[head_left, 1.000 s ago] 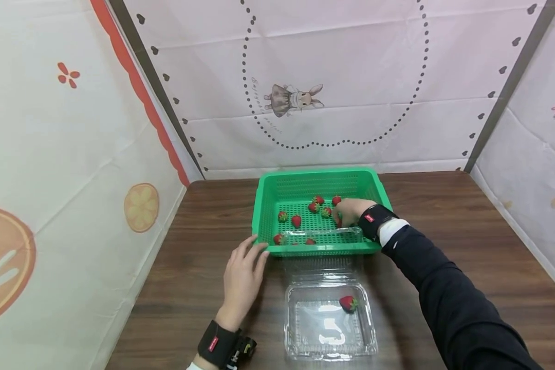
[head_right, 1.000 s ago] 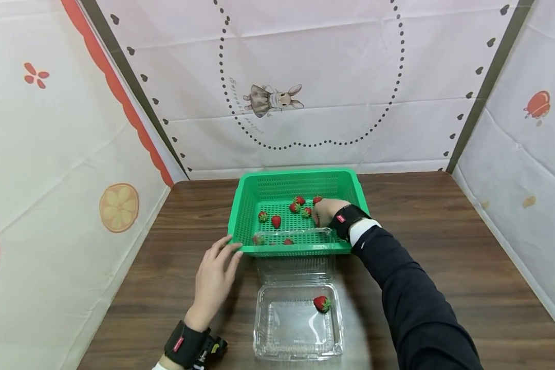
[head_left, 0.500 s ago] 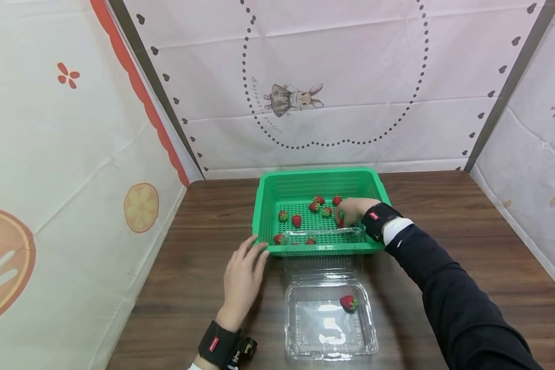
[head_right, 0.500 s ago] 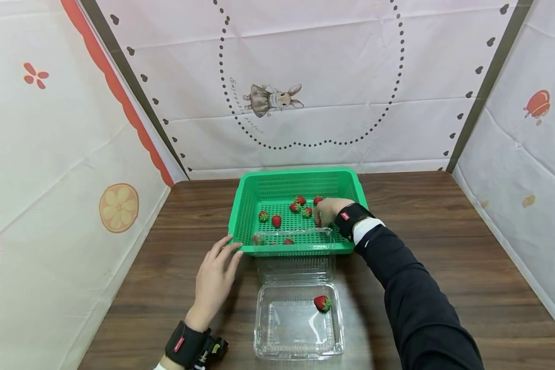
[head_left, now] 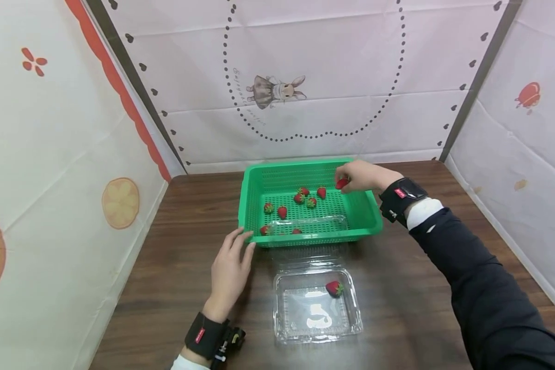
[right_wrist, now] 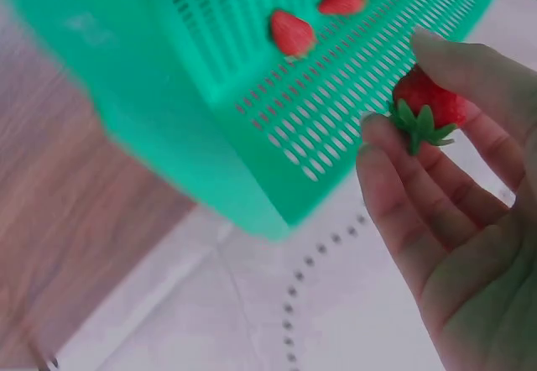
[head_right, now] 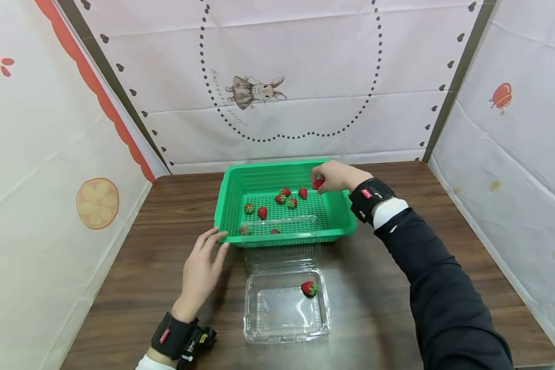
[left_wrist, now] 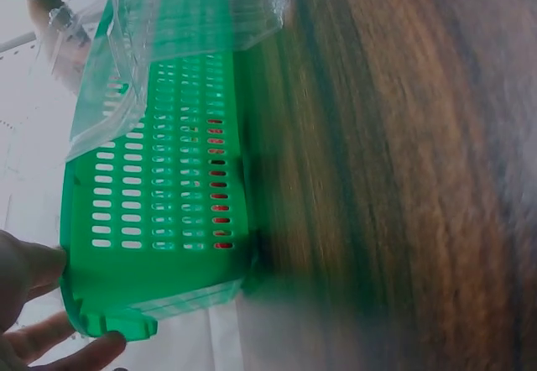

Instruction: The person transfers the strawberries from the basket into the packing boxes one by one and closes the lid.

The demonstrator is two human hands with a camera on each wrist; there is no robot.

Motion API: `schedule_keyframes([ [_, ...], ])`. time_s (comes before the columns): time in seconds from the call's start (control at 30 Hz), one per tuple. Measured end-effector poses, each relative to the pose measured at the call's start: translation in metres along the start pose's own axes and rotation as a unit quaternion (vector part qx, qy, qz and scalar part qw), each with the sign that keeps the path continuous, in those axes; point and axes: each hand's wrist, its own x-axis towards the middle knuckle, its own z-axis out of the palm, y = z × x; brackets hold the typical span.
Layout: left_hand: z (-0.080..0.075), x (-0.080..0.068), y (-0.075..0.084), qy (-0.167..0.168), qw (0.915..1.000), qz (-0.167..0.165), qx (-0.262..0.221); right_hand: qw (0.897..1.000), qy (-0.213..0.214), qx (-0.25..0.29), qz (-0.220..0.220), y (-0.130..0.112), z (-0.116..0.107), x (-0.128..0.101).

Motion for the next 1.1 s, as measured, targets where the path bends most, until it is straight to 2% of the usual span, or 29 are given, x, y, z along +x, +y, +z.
schedule_keyframes([
  [0.17, -0.002, -0.01, 0.006, -0.002, 0.9999, 0.011, -0.01, 0.998, 0.059, -0.001, -0.026, -0.009, -0.022, -0.027],
  [0.37, -0.008, -0.026, 0.013, -0.02, 0.9995, -0.013, -0.021, 0.99, 0.131, 0.003, -0.052, -0.033, -0.036, -0.057],
  [0.47, -0.01, -0.032, 0.015, -0.038, 0.9989, -0.018, -0.02, 0.984, 0.156, -0.011, -0.083, -0.049, -0.037, -0.07],
  [0.6, -0.009, -0.038, 0.016, -0.09, 0.9949, -0.037, -0.026, 0.976, 0.167, -0.027, -0.134, -0.069, -0.028, -0.083],
  [0.8, -0.004, -0.041, 0.023, -0.17, 0.981, -0.078, -0.053, 0.963, 0.172, -0.035, -0.204, -0.092, -0.001, -0.095],
  [0.93, 0.0, -0.041, 0.026, -0.19, 0.9759, -0.083, -0.069, 0.954, 0.173, -0.041, -0.24, -0.101, 0.017, -0.098],
  [1.1, 0.003, -0.042, 0.027, -0.193, 0.9739, -0.086, -0.083, 0.953, 0.153, -0.047, -0.259, -0.107, 0.034, -0.098],
])
